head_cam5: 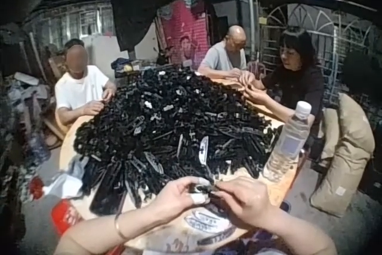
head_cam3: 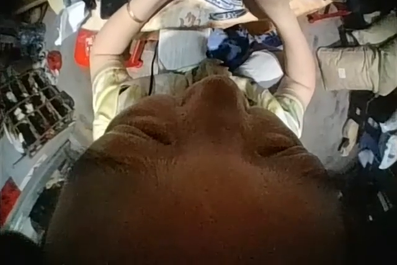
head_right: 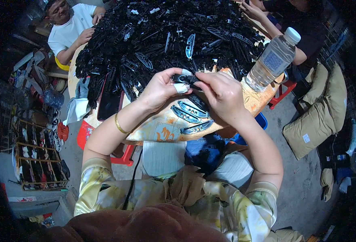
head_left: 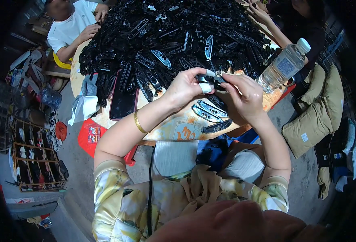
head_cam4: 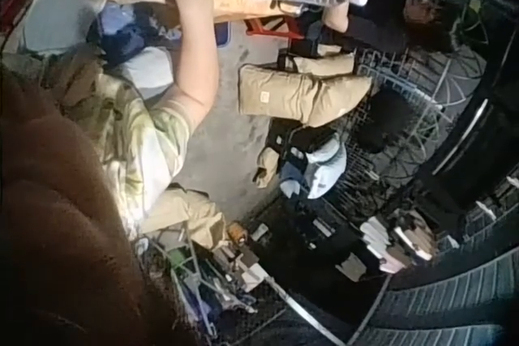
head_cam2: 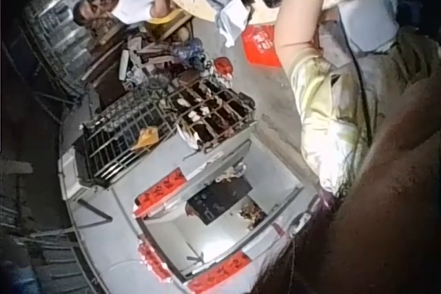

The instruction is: Assembling small black plastic components by hand at a workbench.

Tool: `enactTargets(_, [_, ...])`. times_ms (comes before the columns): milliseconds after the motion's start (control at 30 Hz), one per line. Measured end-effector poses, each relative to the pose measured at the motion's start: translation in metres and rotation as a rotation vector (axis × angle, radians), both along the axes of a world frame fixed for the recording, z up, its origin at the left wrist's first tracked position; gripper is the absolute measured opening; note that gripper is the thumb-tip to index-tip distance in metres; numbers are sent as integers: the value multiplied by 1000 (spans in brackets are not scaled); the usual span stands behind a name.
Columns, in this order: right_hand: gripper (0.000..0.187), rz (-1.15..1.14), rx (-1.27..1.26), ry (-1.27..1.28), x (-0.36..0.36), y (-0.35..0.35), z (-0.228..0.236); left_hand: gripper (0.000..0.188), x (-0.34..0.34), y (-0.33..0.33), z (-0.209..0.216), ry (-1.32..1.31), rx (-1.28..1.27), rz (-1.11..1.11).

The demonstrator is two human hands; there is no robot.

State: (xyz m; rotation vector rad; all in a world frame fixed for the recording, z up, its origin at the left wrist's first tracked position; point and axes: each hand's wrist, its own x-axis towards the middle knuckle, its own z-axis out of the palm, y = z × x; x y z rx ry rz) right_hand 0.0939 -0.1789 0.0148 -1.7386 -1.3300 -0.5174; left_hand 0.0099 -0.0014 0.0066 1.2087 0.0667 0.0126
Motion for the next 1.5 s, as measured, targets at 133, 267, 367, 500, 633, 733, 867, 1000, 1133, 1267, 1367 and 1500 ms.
enactTargets(133, [17,-2,43,-72,-2,7,0,31,0,0,-3,-15,35,3])
enactTargets(267, [15,-19,54,-22,-1,9,-8,34,2,0,-4,-25,71,5])
enactTargets(367, [15,-4,41,-22,-3,10,-7,37,0,2,-5,-19,30,3])
enactTargets(500, [15,16,73,115,-4,8,-8,37,-2,-3,4,-51,-10,2])
enactTargets(633, [13,19,131,422,-13,6,-2,32,-2,-6,1,-156,5,22])
enactTargets(733, [14,-23,202,243,-7,4,-1,29,-4,-6,8,-127,-42,-24])
enactTargets(867, [20,128,68,-151,-2,2,10,31,-7,2,14,-30,-127,-151])
enactTargets(1000, [22,174,24,-257,-3,2,11,28,-5,11,11,117,-93,-222])
enactTargets(1133, [23,193,-7,-309,0,0,5,24,-4,14,10,157,38,-268])
enactTargets(1267, [24,178,-67,-295,0,0,3,30,-8,15,18,130,224,-337])
enactTargets(1367, [23,148,-75,-320,-1,-2,2,34,-10,12,20,119,205,-329])
enactTargets(1500, [21,98,-134,-438,-5,-6,5,32,-9,13,18,146,261,-278])
